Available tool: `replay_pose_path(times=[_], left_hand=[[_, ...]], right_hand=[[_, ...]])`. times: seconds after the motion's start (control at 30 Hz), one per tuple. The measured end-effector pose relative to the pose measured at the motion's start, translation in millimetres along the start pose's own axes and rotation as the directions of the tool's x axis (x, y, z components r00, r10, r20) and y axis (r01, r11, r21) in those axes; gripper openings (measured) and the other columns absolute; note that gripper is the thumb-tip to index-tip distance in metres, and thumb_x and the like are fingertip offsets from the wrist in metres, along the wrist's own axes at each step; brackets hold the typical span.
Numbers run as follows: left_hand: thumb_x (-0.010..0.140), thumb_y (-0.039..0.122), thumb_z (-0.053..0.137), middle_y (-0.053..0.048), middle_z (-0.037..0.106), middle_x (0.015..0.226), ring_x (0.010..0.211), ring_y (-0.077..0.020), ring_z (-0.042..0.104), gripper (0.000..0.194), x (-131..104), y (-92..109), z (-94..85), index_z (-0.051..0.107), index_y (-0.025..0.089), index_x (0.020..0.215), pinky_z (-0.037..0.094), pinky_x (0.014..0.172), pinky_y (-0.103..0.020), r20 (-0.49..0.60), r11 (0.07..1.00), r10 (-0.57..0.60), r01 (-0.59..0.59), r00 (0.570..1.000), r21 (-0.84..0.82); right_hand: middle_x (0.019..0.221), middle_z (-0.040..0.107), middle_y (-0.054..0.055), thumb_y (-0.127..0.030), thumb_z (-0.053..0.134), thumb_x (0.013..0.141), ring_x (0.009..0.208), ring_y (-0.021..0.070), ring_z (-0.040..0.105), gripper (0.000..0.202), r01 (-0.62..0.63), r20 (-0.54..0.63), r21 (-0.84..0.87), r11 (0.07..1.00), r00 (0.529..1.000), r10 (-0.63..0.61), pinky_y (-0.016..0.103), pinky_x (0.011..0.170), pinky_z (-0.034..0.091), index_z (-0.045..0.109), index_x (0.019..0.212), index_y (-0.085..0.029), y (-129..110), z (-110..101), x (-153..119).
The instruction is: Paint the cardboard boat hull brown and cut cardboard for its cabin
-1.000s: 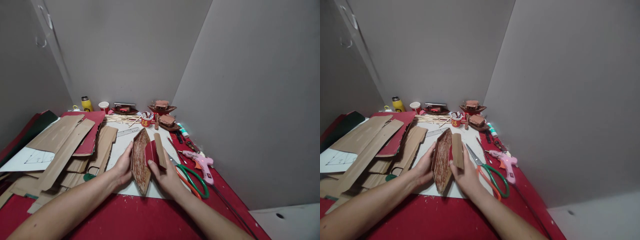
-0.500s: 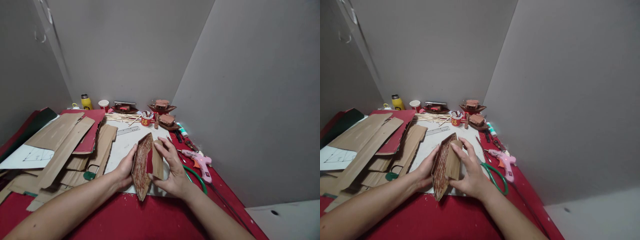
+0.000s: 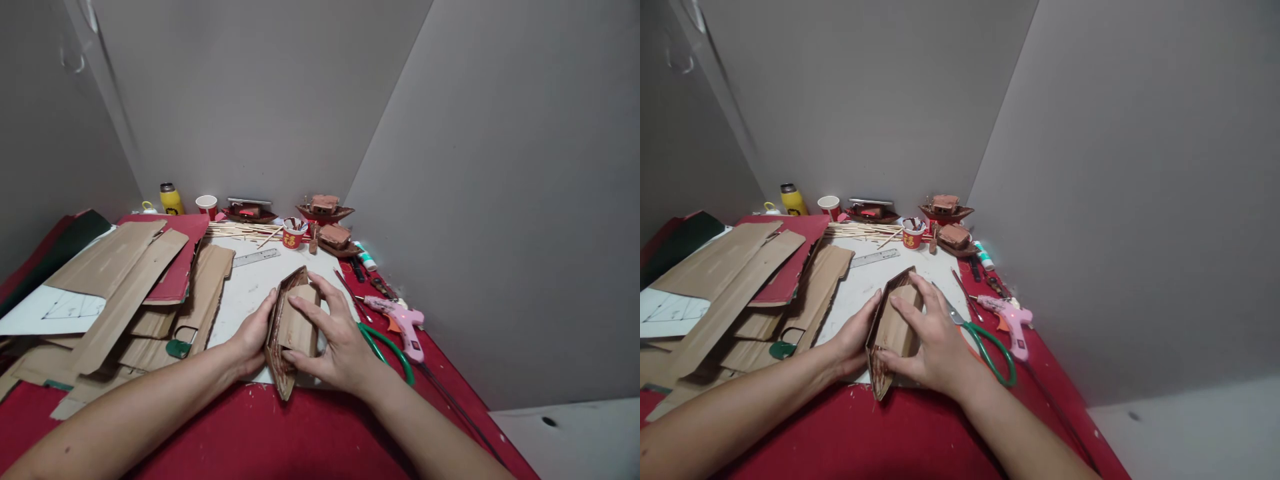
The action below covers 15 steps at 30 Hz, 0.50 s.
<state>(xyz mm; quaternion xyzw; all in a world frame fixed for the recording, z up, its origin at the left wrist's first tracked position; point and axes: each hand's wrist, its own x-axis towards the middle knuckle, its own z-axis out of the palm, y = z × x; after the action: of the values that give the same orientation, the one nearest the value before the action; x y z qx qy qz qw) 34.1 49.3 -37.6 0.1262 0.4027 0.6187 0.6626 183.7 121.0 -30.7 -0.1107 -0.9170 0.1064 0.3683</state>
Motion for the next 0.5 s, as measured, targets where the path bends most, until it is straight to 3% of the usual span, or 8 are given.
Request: replay_pose_path(times=[0.2,0.5], left_hand=[[0.096,0.050,0.051,-0.013,0.071,0.124,0.116,-0.0274,0.066,0.049,2,-5,-2.4,0.063,0.017,0.131,0.050,0.100,-0.038,-0.012,0.999,0.040,-0.040,0.999,0.017],[0.097,0.045,0.052,-0.009,0.068,0.131,0.124,-0.0260,0.061,0.042,1,-8,-1.9,0.065,0.020,0.128,0.046,0.106,-0.038,0.008,0.994,0.098,-0.098,0.995,0.048]], right_hand=[[0.152,0.030,0.020,-0.036,0.073,0.075,0.140,0.0381,0.032,0.067,-0.030,0.032,-0.062,0.998,0.999,0.032,0.061,0.111,0.033,0.049,0.136,-0.021,-7,8,2],[0.155,0.035,0.022,-0.035,0.067,0.076,0.140,0.0412,0.032,0.083,-0.076,0.086,-0.176,0.981,0.992,0.092,0.063,0.109,0.033,0.034,0.150,-0.017,-13,19,2]])
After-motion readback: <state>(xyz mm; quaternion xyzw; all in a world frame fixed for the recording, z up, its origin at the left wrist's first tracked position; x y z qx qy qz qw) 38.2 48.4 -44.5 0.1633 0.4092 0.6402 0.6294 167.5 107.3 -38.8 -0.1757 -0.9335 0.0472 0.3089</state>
